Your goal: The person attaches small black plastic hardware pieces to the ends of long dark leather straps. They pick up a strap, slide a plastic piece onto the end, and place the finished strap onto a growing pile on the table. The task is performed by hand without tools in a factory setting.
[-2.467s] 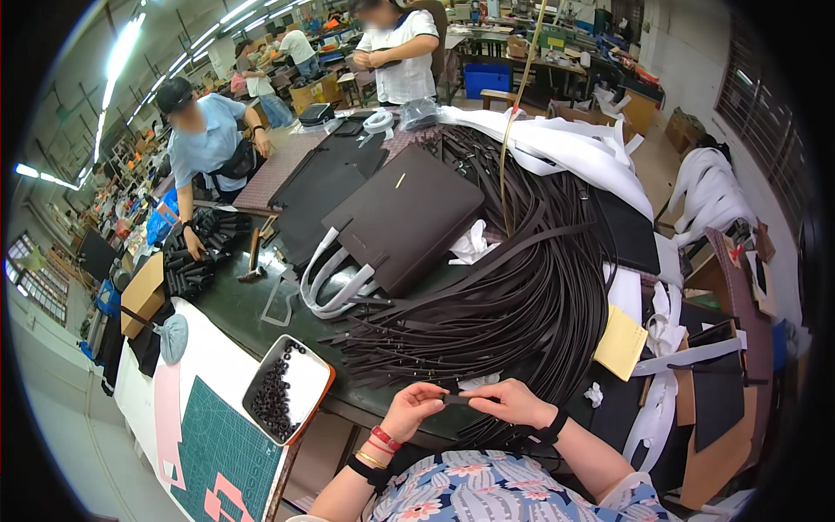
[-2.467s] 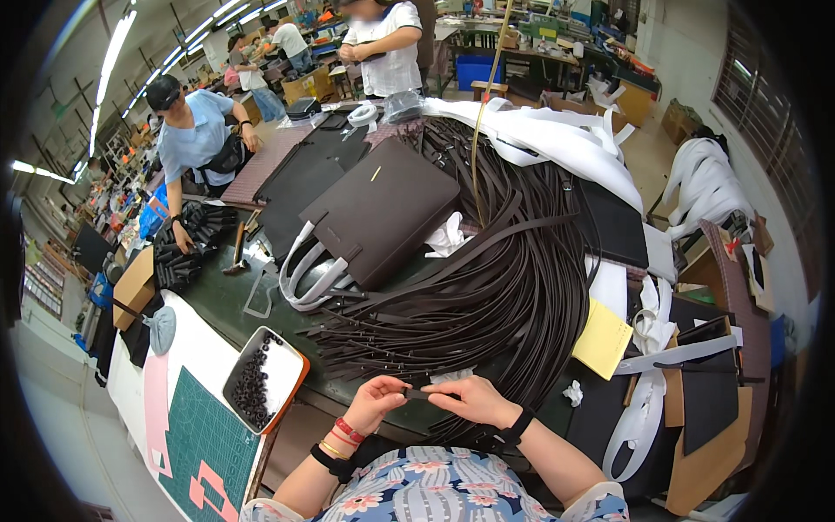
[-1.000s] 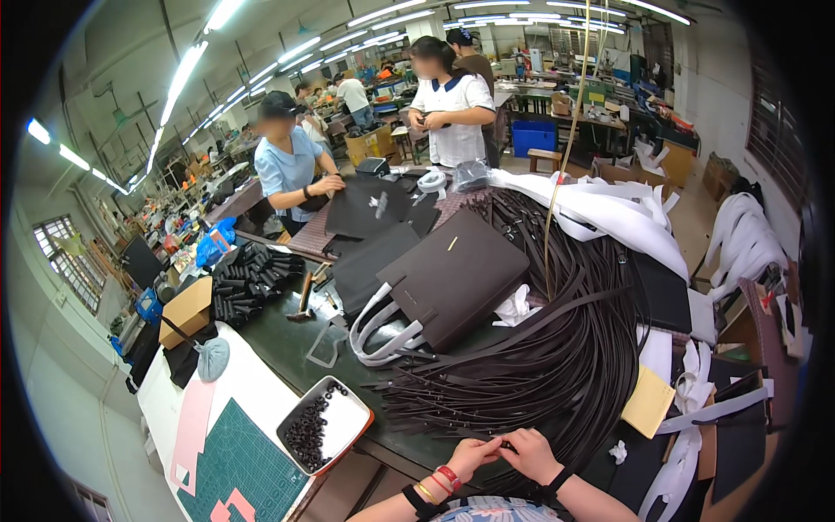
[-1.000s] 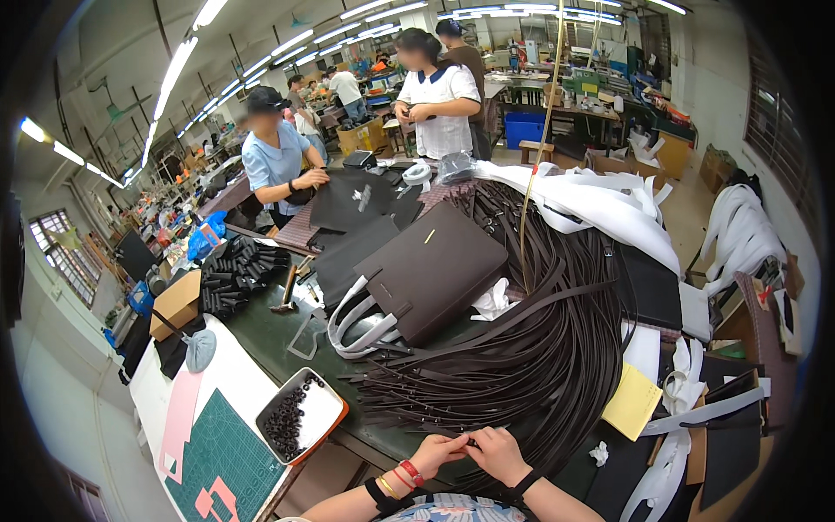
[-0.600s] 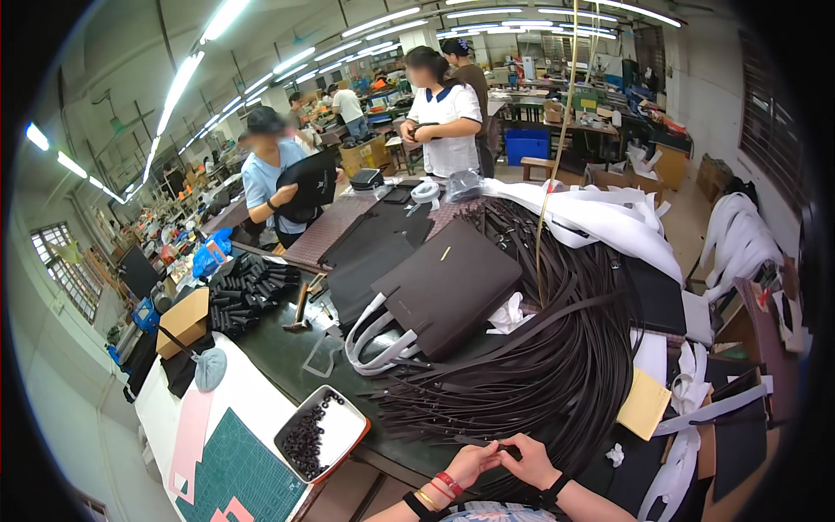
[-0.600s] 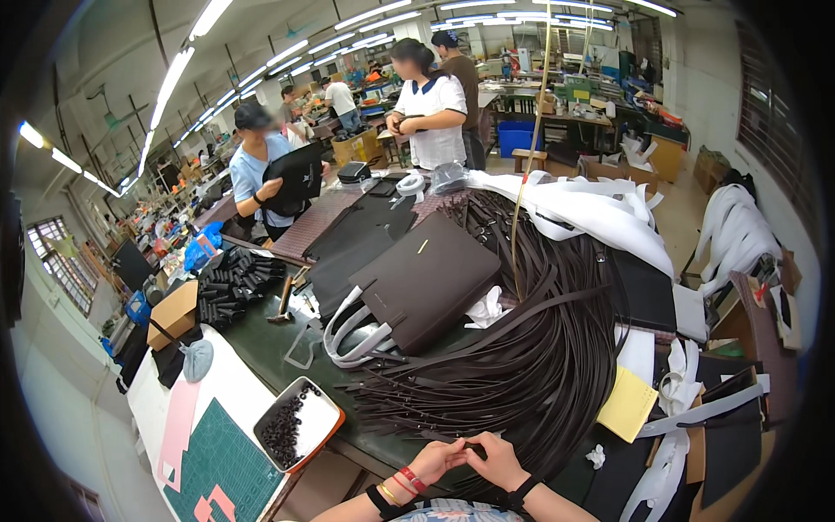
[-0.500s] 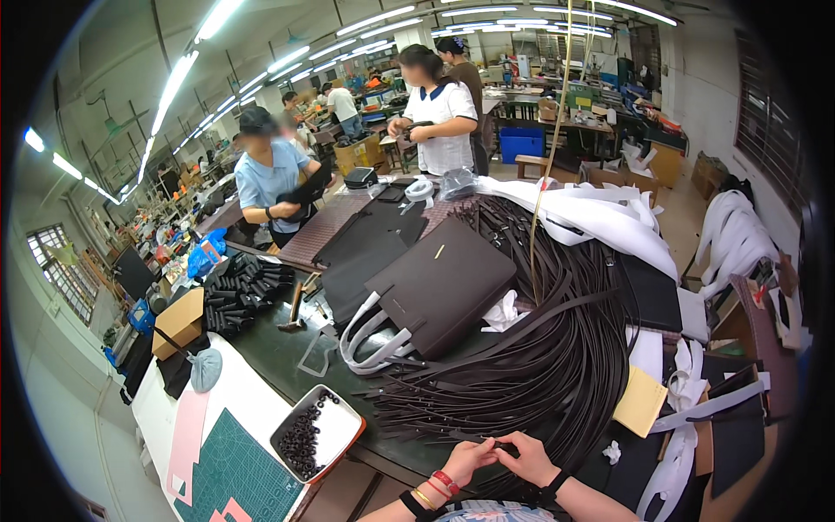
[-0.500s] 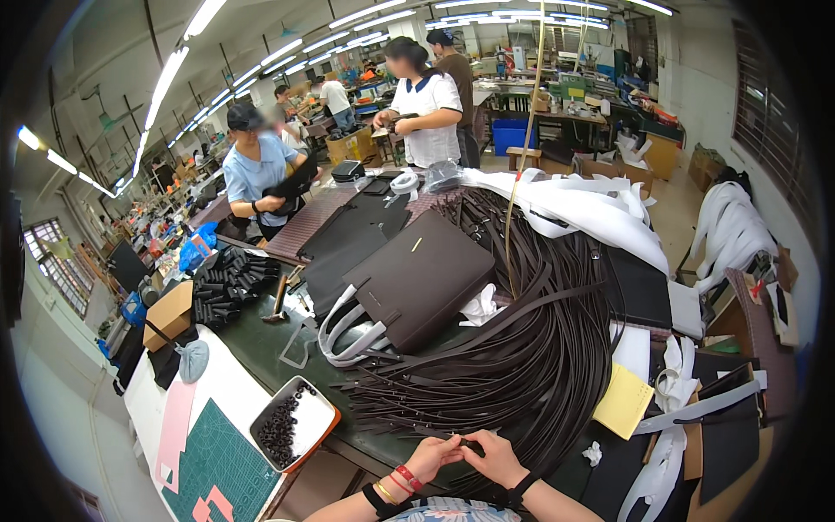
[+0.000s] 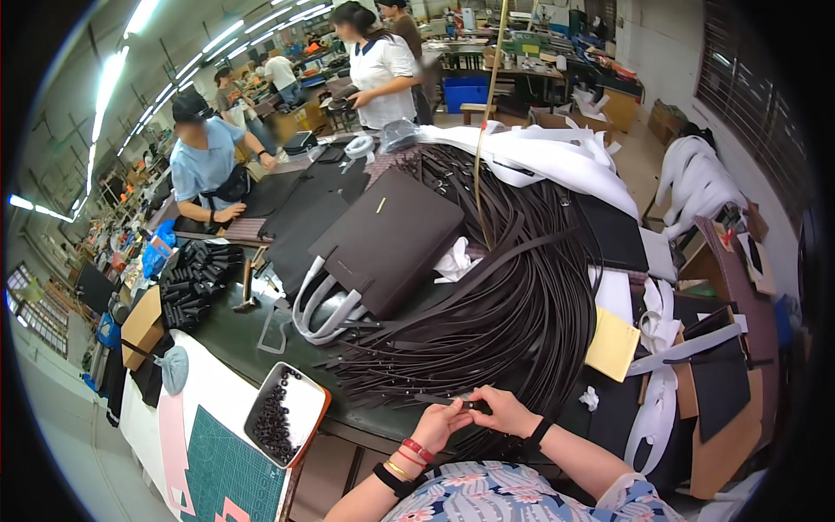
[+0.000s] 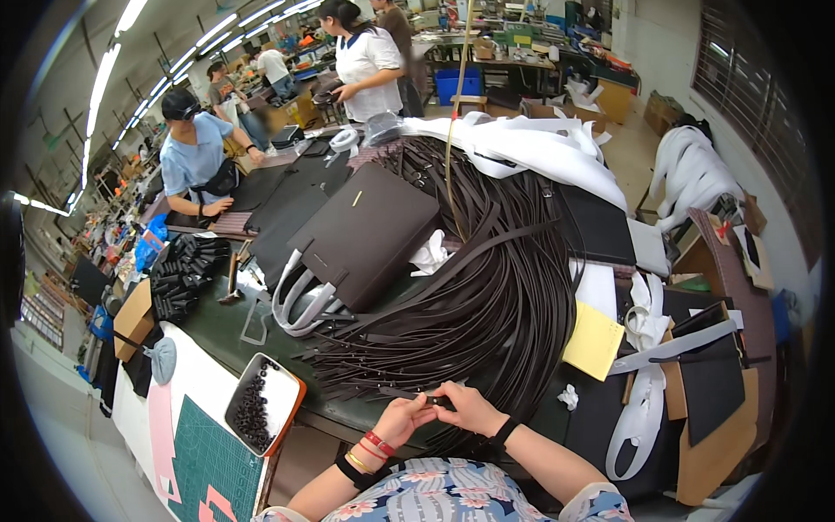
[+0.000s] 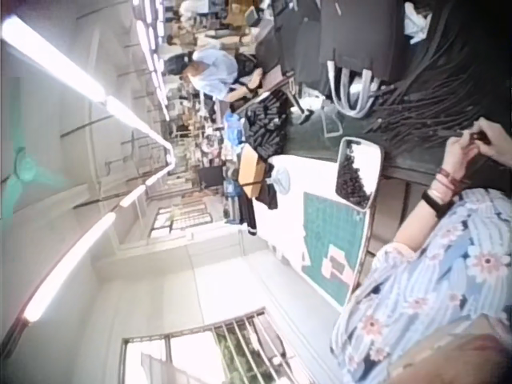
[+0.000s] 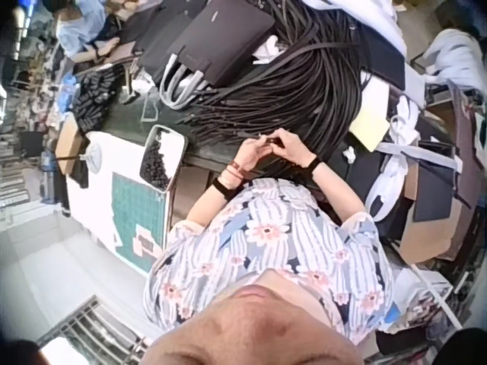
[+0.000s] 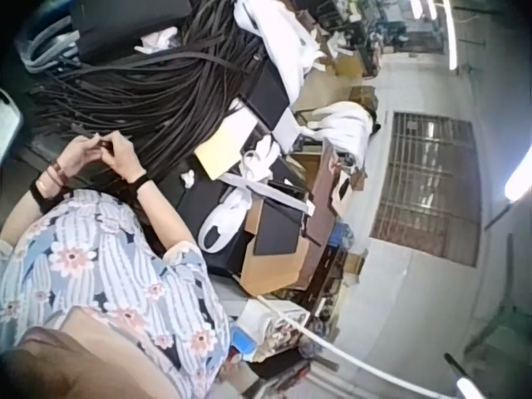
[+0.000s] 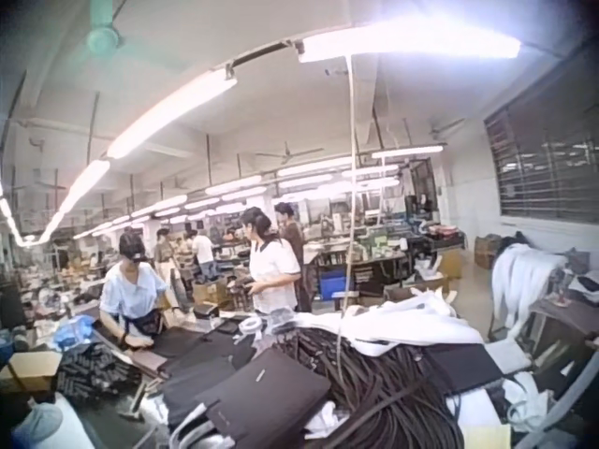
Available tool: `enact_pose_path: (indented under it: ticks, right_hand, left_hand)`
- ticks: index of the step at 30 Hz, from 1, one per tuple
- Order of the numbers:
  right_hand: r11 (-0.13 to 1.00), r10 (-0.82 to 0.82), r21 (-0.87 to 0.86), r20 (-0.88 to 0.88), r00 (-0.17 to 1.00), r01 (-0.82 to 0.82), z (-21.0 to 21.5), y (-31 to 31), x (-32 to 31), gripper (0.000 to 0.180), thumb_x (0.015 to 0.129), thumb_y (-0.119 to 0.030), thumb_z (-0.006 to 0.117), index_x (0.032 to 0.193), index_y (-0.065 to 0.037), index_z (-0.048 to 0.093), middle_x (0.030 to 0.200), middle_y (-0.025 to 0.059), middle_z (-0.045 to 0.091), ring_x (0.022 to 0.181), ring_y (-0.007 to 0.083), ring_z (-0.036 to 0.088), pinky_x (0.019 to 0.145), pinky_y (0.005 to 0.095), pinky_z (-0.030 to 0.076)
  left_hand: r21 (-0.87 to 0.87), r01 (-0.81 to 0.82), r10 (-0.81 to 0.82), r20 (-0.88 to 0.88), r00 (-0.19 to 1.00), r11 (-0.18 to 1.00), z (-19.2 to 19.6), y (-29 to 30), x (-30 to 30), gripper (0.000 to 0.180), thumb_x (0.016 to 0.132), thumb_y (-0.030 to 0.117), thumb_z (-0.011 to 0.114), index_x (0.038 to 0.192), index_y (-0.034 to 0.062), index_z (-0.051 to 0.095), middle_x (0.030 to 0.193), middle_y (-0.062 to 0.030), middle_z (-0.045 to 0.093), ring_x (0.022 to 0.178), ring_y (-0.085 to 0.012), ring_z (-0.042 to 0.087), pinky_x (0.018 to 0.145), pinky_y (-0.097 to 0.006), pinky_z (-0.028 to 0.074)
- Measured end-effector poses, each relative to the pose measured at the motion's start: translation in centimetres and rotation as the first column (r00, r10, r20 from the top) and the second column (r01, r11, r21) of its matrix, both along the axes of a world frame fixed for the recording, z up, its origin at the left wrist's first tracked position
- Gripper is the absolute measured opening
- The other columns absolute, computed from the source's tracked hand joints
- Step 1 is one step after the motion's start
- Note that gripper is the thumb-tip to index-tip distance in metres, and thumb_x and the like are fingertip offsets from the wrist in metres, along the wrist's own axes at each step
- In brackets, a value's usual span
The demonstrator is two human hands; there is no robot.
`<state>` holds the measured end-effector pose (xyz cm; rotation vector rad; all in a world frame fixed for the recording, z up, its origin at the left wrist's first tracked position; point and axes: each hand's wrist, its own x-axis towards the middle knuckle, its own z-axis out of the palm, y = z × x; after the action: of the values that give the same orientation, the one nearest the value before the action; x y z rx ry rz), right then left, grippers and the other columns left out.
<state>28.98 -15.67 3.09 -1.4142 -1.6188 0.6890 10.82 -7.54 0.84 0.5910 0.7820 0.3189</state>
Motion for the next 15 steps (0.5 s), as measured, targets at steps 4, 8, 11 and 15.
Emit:
enact_pose_path:
  ticks: [4,8,11,15]
  right_hand:
    - [0.994,-0.01,-0.108,0.075,0.997,0.018,0.0,-0.1,-0.5,0.03,0.082,-0.013,0.071,0.106,-0.001,0.057,0.093,0.0166,0.066,0.084,0.0341,0.067,0.083,0.0413,0.053]
    - [0.992,0.021,0.117,0.13,0.991,-0.036,-0.8,0.5,0.4,0.032,0.081,-0.012,0.072,0.109,-0.003,0.058,0.104,0.0128,0.066,0.099,0.0324,0.064,0.103,0.0492,0.042]
    - [0.996,-0.085,0.068,0.358,0.93,0.065,-1.0,-0.3,3.2,0.025,0.077,-0.012,0.072,0.099,-0.004,0.062,0.101,0.0097,0.065,0.102,0.029,0.06,0.093,0.0416,0.047]
    - [0.995,-0.02,-0.07,0.565,0.825,0.072,-1.3,-2.1,5.7,0.011,0.077,-0.012,0.069,0.085,-0.006,0.064,0.087,0.0076,0.064,0.089,0.0273,0.061,0.083,0.0392,0.048]
  left_hand:
    - [0.023,-0.018,0.016,0.074,0.997,1.0,0.3,0.0,0.0,0.022,0.1,0.022,0.055,0.104,0.003,0.065,0.105,-0.0109,0.068,0.098,-0.0206,0.067,0.091,-0.034,0.054]
    - [0.009,-0.032,0.032,0.006,0.999,0.999,-0.4,0.9,-0.4,0.022,0.1,0.025,0.055,0.105,0.0052,0.063,0.105,-0.0099,0.068,0.098,-0.0221,0.068,0.089,-0.037,0.056]
    - [0.105,-0.121,0.144,-0.248,0.958,0.987,-3.9,4.2,-1.4,0.027,0.099,0.026,0.056,0.106,0.0005,0.06,0.108,-0.0165,0.066,0.096,-0.0253,0.069,0.079,-0.033,0.059]
    - [0.06,-0.02,0.04,-0.341,0.939,0.998,-6.8,4.9,-1.5,0.032,0.097,0.026,0.059,0.109,-0.0038,0.059,0.109,-0.0188,0.065,0.097,-0.0259,0.068,0.079,-0.032,0.059]
